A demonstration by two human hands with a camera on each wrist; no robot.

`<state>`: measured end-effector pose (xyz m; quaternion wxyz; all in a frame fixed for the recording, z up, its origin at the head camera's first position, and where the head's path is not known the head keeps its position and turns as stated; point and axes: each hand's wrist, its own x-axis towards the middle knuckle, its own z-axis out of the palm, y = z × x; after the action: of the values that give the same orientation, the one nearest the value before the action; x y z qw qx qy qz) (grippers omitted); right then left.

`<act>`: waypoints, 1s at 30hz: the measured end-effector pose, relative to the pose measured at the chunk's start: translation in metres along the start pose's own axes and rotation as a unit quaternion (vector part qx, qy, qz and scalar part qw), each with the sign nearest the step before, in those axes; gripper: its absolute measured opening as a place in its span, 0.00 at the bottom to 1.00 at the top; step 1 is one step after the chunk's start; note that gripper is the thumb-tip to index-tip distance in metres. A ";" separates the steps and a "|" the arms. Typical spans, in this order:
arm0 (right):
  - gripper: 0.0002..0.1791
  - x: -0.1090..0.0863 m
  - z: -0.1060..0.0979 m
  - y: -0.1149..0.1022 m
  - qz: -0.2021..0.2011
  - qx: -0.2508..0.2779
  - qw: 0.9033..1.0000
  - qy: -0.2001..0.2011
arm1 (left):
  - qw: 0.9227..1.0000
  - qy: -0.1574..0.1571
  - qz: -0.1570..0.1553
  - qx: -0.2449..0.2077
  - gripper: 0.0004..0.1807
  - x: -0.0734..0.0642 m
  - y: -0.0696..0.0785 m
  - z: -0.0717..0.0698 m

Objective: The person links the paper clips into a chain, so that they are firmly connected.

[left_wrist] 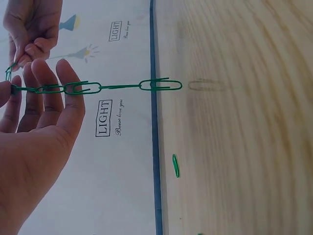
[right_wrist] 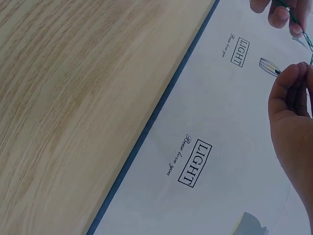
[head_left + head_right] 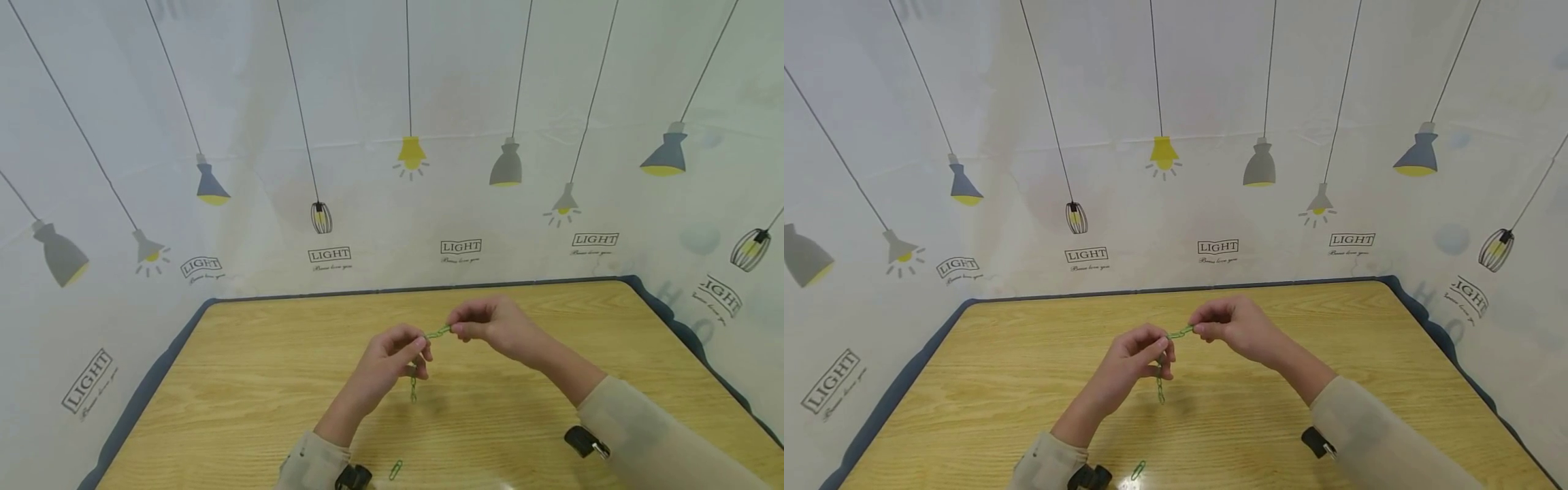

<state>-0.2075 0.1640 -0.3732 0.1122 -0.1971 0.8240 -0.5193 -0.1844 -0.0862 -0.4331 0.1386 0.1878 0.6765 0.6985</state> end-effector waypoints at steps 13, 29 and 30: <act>0.09 0.004 0.005 -0.013 -0.020 -0.001 1.000 0.003 | 0.993 -0.043 0.006 0.107 0.17 0.000 0.000 -0.004; 0.07 0.010 0.019 -0.008 -0.039 0.030 0.999 0.017 | 0.988 0.007 0.042 0.149 0.16 0.009 0.026 -0.007; 0.07 0.010 0.020 -0.008 -0.037 0.027 0.999 0.016 | 0.988 0.009 0.042 0.151 0.15 0.008 0.026 -0.008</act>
<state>-0.2068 0.1404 -0.3746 0.0846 -0.2160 0.8034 -0.5484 -0.1934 -0.0906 -0.4070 0.0733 0.2284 0.7671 0.5950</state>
